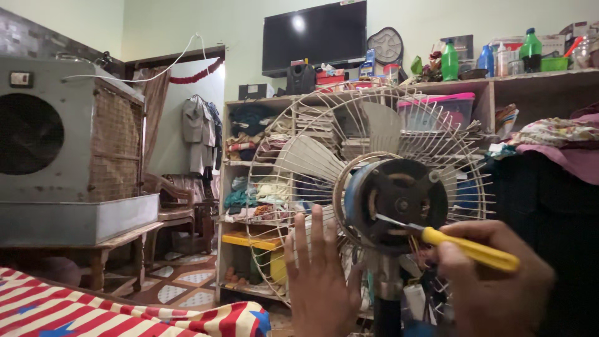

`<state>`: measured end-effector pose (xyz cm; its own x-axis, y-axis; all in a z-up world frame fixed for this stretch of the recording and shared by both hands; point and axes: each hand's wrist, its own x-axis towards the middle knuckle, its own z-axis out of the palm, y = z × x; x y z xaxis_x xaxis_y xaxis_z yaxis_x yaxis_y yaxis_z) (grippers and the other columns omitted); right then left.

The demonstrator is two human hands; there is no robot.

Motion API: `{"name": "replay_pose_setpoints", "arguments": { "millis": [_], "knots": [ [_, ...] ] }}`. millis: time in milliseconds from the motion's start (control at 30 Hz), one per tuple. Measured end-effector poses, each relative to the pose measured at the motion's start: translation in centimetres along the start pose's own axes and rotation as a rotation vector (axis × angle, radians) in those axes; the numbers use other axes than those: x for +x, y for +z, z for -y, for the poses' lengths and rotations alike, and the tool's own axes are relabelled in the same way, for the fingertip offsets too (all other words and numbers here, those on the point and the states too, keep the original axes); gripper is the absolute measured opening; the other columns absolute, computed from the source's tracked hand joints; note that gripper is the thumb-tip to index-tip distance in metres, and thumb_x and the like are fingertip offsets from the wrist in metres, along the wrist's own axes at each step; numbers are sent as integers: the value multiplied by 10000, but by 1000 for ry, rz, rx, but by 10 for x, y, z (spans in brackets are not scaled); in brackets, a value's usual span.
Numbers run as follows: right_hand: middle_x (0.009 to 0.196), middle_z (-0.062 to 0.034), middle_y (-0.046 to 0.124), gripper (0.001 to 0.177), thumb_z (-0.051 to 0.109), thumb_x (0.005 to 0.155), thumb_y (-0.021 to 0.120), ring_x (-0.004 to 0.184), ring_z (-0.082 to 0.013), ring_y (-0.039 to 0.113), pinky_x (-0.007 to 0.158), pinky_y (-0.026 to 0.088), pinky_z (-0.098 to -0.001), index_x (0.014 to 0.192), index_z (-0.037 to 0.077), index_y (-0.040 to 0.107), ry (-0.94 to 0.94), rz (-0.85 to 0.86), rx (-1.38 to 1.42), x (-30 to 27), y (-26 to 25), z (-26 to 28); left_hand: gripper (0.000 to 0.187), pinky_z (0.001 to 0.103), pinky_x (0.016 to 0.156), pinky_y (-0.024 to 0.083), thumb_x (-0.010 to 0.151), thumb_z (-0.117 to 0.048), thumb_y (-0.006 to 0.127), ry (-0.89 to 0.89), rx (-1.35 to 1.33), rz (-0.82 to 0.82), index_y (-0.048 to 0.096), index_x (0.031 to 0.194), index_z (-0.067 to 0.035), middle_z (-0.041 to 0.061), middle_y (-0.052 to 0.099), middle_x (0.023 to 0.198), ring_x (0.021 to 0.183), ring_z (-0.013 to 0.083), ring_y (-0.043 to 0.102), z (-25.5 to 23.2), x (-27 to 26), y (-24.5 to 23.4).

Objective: The person disassembles a standing electric fan using a screwdriver. They remove the front grille, unscrew and detach the fan blades, then remove the rear motor housing to expose the internal components.

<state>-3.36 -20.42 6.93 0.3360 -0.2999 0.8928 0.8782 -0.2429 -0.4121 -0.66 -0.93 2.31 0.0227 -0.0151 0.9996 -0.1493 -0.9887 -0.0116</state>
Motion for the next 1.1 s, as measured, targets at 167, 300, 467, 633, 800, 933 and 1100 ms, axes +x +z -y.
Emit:
{"name": "replay_pose_setpoints", "arguments": {
  "millis": [167, 300, 467, 633, 800, 933, 1100],
  "knots": [
    [803, -223, 708, 158, -1, 935, 602, 638, -205, 648, 625, 518, -280, 1025, -107, 676, 18, -68, 130, 9, -8, -25, 809, 576, 1207, 111, 900, -473, 625, 13, 23, -52, 380, 1492, 21, 192, 261, 1642, 1531, 423, 157, 2, -6, 10],
    [843, -230, 696, 163, -11, 952, 579, 665, -205, 675, 639, 546, -285, 1061, -102, 660, 120, -90, 177, 16, -10, -40, 823, 607, 1199, 111, 870, -464, 635, 34, -10, -57, 389, 1474, 38, 213, 260, 1640, 1524, 452, 159, 6, -6, 13],
    [1030, -240, 715, 207, 7, 1016, 557, 852, -240, 728, 808, 601, -330, 1184, -80, 642, -20, -47, 216, 12, 1, -34, 834, 591, 1194, 132, 863, -486, 659, 10, -53, -33, 422, 1484, 17, 186, 273, 1647, 1526, 429, 185, 8, -5, 7],
    [1198, -284, 699, 215, 33, 982, 572, 1165, -322, 692, 978, 567, -373, 1174, -64, 569, -404, 44, -72, 0, 16, -11, 821, 588, 1187, 152, 849, -482, 668, -1, -67, -6, 446, 1466, 13, 176, 290, 1648, 1516, 419, 216, 8, -5, 1],
    [1323, -334, 643, 580, 78, 781, 798, 1292, -386, 618, 1016, 524, -420, 1181, -11, 388, -573, 80, -378, 3, 27, 6, 762, 591, 1183, 182, 867, -465, 663, 5, -65, 14, 475, 1412, 33, 200, 320, 1623, 1513, 428, 237, 12, -7, 1],
    [1365, -378, 559, 823, 133, 705, 899, 1266, -395, 623, 1039, 519, -428, 1263, 12, 306, -398, 47, -449, 3, 29, 4, 715, 580, 1191, 208, 873, -454, 665, -3, -82, -53, 509, 1401, 3, 181, 338, 1627, 1527, 411, 253, 12, -9, 9],
    [1401, -364, 498, 945, 180, 662, 923, 1309, -376, 575, 1092, 476, -428, 1322, -11, 273, -364, 55, -421, 1, 34, -14, 690, 558, 1204, 229, 839, -442, 680, 17, -18, -42, 533, 1374, -33, 159, 347, 1635, 1545, 395, 255, 17, -11, 13]
  ]
}}
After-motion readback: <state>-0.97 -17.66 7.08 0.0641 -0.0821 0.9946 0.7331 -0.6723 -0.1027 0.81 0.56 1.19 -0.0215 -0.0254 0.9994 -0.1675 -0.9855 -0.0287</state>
